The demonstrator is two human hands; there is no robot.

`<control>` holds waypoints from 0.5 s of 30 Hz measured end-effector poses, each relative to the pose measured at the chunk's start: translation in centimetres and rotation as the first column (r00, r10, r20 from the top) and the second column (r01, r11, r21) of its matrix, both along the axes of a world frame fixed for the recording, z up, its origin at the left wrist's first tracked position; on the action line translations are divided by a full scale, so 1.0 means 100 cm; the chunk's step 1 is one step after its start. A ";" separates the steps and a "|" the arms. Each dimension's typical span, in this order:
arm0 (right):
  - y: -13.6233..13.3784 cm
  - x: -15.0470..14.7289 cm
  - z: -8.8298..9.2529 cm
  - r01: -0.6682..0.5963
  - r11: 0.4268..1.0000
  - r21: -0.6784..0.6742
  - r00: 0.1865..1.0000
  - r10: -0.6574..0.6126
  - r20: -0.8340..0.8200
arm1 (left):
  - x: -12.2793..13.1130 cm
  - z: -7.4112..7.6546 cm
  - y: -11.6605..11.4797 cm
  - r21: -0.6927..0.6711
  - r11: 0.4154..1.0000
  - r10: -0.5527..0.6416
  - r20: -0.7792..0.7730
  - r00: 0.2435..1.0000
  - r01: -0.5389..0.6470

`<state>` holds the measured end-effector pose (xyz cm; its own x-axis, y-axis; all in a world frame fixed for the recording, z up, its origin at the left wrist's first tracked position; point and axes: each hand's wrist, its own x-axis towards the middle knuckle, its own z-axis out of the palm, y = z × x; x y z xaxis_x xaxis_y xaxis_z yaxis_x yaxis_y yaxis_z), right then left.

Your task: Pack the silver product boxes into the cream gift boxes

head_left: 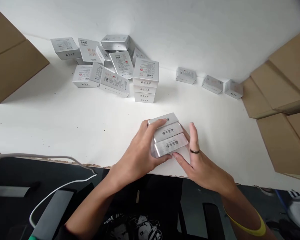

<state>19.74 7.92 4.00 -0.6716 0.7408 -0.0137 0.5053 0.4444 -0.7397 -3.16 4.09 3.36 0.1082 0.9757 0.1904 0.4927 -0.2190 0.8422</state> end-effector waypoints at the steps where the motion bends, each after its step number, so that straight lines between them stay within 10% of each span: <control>1: 0.009 0.006 0.004 0.007 0.999 -0.032 0.999 -0.006 0.039 | -0.002 -0.001 -0.003 -0.008 1.000 0.019 0.005 1.000 -0.019; 8: 0.171 0.040 0.019 0.297 0.922 0.250 0.900 -0.358 0.250 | -0.029 -0.018 -0.029 -0.044 0.981 0.191 0.007 0.982 -0.190; 15: 0.294 -0.015 0.027 0.310 0.910 0.276 0.781 -0.409 0.473 | -0.025 -0.028 -0.038 -0.082 0.974 0.219 0.074 0.973 -0.213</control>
<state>18.21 37.32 6.70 -0.2874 0.9497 -0.1243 0.9336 0.2489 -0.2576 -5.71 0.27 0.59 -0.1199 0.9858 0.1175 0.4498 -0.0515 0.8916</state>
